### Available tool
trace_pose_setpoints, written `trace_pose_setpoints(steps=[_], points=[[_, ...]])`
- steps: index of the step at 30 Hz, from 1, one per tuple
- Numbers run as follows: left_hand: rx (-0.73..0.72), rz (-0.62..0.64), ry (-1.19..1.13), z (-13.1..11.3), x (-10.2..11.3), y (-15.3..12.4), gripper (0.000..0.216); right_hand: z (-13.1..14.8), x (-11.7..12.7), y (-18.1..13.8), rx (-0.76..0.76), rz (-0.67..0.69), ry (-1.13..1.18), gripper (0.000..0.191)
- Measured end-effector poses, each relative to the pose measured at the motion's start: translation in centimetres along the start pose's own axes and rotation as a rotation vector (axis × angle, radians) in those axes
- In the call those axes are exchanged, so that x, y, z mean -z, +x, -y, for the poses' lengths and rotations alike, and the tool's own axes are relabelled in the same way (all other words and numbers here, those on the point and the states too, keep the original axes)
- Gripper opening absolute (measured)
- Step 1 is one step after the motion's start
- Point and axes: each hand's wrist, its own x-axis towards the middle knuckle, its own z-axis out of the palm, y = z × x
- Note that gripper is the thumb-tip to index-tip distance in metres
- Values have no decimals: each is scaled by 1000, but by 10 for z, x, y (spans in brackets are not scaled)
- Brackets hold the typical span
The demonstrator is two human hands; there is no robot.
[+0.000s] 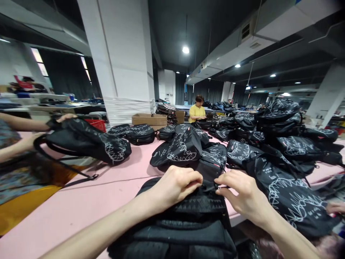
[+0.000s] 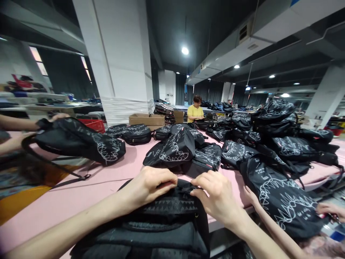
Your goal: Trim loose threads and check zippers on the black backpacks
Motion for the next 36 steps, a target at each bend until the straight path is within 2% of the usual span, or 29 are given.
trace_pose_setpoints(steps=[6, 11, 17, 20, 24, 27, 28, 32, 34, 36], points=[[-58, -28, 1, 0, -1, -3, 14, 18, 10, 2, 112, -34, -272, 17], [-90, -39, -9, 1, -2, -6, 13, 32, 12, 6, 236, -119, -463, 25], [-73, -37, -33, 1, -2, -8, 12, 39, 14, 8, 287, -118, -490, 28], [-33, -43, -81, -2, 2, -8, 12, 32, 14, 5, 201, -133, -405, 22], [74, -75, -126, -2, 5, -7, 30, 20, 6, -7, -66, -160, -90, 9], [49, -70, -96, 0, 5, -7, 31, 19, -3, -19, -201, -70, 112, 36], [22, -41, -79, 1, 5, -7, 25, 20, -7, -23, -215, -34, 166, 37], [-32, 104, -20, 0, 6, -10, 18, 25, -13, -28, -177, 9, 320, 15], [-40, 69, 11, -1, 6, -12, 16, 27, -13, -25, -130, -7, 344, 15], [-87, -24, 79, -1, 5, -13, 9, 28, -12, -23, -54, -2, 334, 20]])
